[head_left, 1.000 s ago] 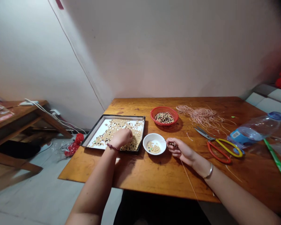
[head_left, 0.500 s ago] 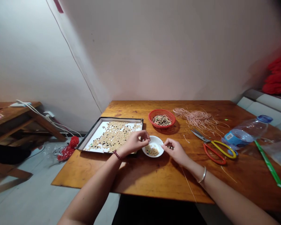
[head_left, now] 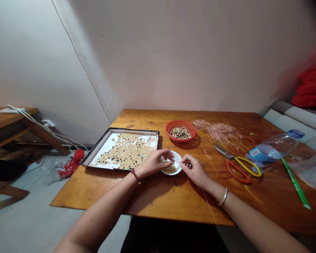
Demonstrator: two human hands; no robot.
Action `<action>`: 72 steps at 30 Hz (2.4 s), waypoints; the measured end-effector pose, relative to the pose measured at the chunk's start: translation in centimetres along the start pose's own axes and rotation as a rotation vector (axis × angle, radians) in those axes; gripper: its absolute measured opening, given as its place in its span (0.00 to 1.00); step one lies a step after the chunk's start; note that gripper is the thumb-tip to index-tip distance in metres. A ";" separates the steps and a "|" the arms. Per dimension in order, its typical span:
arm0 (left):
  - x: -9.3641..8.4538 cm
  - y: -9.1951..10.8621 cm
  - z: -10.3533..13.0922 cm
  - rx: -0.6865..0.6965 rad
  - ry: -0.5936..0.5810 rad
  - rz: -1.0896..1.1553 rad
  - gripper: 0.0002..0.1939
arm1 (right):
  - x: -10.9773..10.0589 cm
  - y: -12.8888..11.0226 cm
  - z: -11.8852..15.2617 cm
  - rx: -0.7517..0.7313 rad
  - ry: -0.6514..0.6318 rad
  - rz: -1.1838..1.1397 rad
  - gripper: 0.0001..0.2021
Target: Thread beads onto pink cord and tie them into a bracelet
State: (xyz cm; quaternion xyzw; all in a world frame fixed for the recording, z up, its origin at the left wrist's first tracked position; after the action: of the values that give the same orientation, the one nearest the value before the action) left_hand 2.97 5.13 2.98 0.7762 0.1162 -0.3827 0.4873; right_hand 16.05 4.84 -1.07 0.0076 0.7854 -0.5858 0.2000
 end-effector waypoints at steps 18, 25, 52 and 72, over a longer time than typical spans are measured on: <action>0.4 -0.1 0.0 -0.033 -0.049 -0.033 0.11 | 0.2 -0.7 0.2 -0.013 -0.018 0.077 0.06; 0.4 -0.1 0.0 -0.033 -0.052 -0.035 0.11 | 0.2 -0.9 0.2 -0.017 -0.024 0.103 0.05; 0.9 3.1 0.4 0.146 -0.008 -0.149 0.09 | 0.7 -0.8 0.4 -0.010 -0.068 0.006 0.09; 1.3 3.9 0.6 0.197 -0.010 -0.399 0.09 | 0.6 -1.0 0.4 -0.035 -0.050 0.007 0.03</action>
State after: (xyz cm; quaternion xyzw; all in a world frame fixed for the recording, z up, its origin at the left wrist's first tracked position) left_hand 5.68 2.40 4.51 0.7797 0.2271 -0.4850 0.3245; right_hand 15.35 3.99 -0.47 -0.0080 0.7903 -0.5711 0.2218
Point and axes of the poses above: each hand's wrist, its own z-axis away from the middle knuckle, its own x-axis out of the palm, y = z × x, the point moved 10 cm from there along -z, towards the middle knuckle, and after that the axes turned 8 degrees about -z, right-handed, at the moved point
